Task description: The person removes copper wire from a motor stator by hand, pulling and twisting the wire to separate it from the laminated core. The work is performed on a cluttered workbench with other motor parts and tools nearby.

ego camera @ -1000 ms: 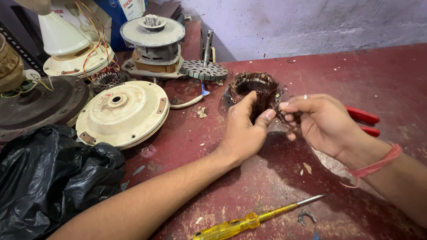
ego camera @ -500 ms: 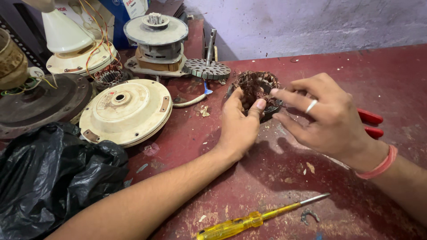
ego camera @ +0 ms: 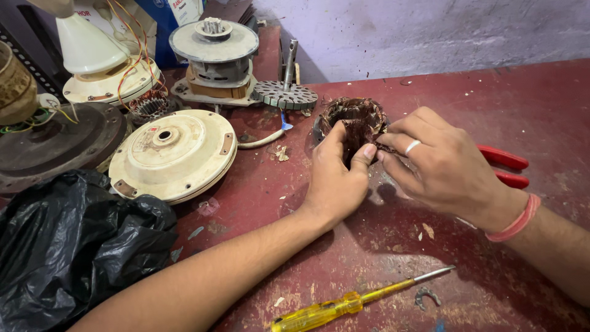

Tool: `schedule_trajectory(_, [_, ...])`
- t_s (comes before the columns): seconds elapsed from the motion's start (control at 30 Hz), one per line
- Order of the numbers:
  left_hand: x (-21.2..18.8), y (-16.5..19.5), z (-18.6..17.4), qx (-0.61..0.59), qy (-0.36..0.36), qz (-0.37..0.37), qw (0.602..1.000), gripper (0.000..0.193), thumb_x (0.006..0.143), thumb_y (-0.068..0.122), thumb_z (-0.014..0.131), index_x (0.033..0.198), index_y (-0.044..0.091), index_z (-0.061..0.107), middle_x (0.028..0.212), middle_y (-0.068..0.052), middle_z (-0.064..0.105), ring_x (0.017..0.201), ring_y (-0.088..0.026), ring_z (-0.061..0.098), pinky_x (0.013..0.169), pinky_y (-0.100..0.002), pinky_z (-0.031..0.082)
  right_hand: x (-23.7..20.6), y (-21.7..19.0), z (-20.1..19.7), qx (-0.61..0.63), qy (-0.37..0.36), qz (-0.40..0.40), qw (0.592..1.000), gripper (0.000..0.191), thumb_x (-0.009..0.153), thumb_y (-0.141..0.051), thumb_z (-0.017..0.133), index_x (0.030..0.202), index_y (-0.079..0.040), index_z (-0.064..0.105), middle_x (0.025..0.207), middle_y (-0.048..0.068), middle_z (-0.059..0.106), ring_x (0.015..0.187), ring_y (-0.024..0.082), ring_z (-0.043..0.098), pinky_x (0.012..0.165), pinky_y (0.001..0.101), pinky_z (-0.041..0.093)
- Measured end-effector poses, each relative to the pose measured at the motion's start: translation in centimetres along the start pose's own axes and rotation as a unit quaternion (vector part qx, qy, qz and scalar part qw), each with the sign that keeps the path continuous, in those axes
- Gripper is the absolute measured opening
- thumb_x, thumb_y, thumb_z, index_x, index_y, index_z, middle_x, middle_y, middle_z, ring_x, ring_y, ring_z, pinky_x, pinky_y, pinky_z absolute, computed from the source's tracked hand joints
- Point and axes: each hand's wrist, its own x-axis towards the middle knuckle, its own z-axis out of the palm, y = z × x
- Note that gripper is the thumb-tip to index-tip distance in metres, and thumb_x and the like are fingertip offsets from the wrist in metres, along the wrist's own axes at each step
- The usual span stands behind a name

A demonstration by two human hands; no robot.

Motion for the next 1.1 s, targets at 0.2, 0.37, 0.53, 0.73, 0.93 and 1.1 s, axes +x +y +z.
schedule_trajectory(0.2, [0.0, -0.1, 0.3, 0.049, 0.024, 0.091, 0.994, 0.030, 0.094, 0.004, 0.066, 0.123, -0.002, 0.060, 0.109, -0.017, 0.069, 0.100, -0.025, 0.071, 0.088, -0.037, 0.056, -1.1, 0.6, 1.8, 0.425, -0.124, 0.477, 0.759, 0.018, 0.099, -0.012, 0.068, 0.104, 0.003, 0.076, 0.078, 0.012, 0.061, 0.064, 0.016, 0.050, 0.053, 0.0324, 0.038])
schedule_trajectory(0.37, [-0.2, -0.1, 0.4, 0.016, 0.017, 0.066, 0.998, 0.030, 0.095, 0.003, 0.066, 0.124, -0.002, 0.059, 0.107, -0.015, 0.069, 0.098, -0.020, 0.069, 0.085, -0.034, 0.057, -1.4, 2.0, 1.5, 0.648, -0.087, 0.492, 0.575, 0.018, 0.093, -0.008, 0.066, 0.102, 0.007, 0.071, 0.082, 0.008, 0.068, 0.066, 0.013, 0.061, 0.054, 0.0309, 0.050])
schedule_trajectory(0.53, [0.1, -0.7, 0.5, -0.081, 0.010, -0.010, 0.997, 0.017, 0.098, 0.003, 0.064, 0.115, -0.002, 0.062, 0.101, -0.010, 0.071, 0.093, -0.014, 0.066, 0.083, -0.031, 0.057, -1.2, 0.5, 0.2, 0.254, -0.094, 0.284, 0.920, 0.032, 0.083, -0.008, 0.079, 0.115, -0.002, 0.076, 0.081, 0.010, 0.069, 0.062, 0.015, 0.056, 0.052, 0.0311, 0.045])
schedule_trajectory(0.73, [0.4, -1.7, 1.0, -0.176, 0.001, -0.066, 0.982, 0.020, 0.100, 0.005, 0.062, 0.119, -0.002, 0.060, 0.106, -0.007, 0.071, 0.096, -0.012, 0.065, 0.085, -0.028, 0.055, 0.5, -0.6, -0.9, 0.021, 0.010, 0.002, 1.000, 0.026, 0.079, -0.008, 0.083, 0.101, 0.001, 0.074, 0.094, 0.012, 0.072, 0.082, 0.023, 0.066, 0.067, 0.0339, 0.056])
schedule_trajectory(0.93, [0.6, -1.7, 1.0, -0.182, 0.001, -0.115, 0.977, 0.023, 0.100, 0.008, 0.062, 0.121, -0.004, 0.059, 0.106, -0.010, 0.070, 0.094, -0.014, 0.065, 0.082, -0.030, 0.055, 0.4, -0.4, -0.7, 0.017, 0.023, -0.034, 0.999, 0.023, 0.083, -0.006, 0.081, 0.102, 0.005, 0.073, 0.090, 0.013, 0.072, 0.082, 0.025, 0.067, 0.067, 0.0354, 0.055])
schedule_trajectory(1.1, [0.3, -1.2, 1.1, -0.156, 0.005, -0.045, 0.987, 0.025, 0.100, 0.008, 0.062, 0.122, -0.004, 0.058, 0.109, -0.009, 0.070, 0.100, -0.013, 0.065, 0.087, -0.029, 0.055, -0.6, -0.9, 1.1, 0.125, 0.027, 0.211, 0.969, 0.010, 0.095, -0.008, 0.078, 0.096, 0.002, 0.077, 0.073, 0.010, 0.066, 0.061, 0.017, 0.058, 0.053, 0.0329, 0.043])
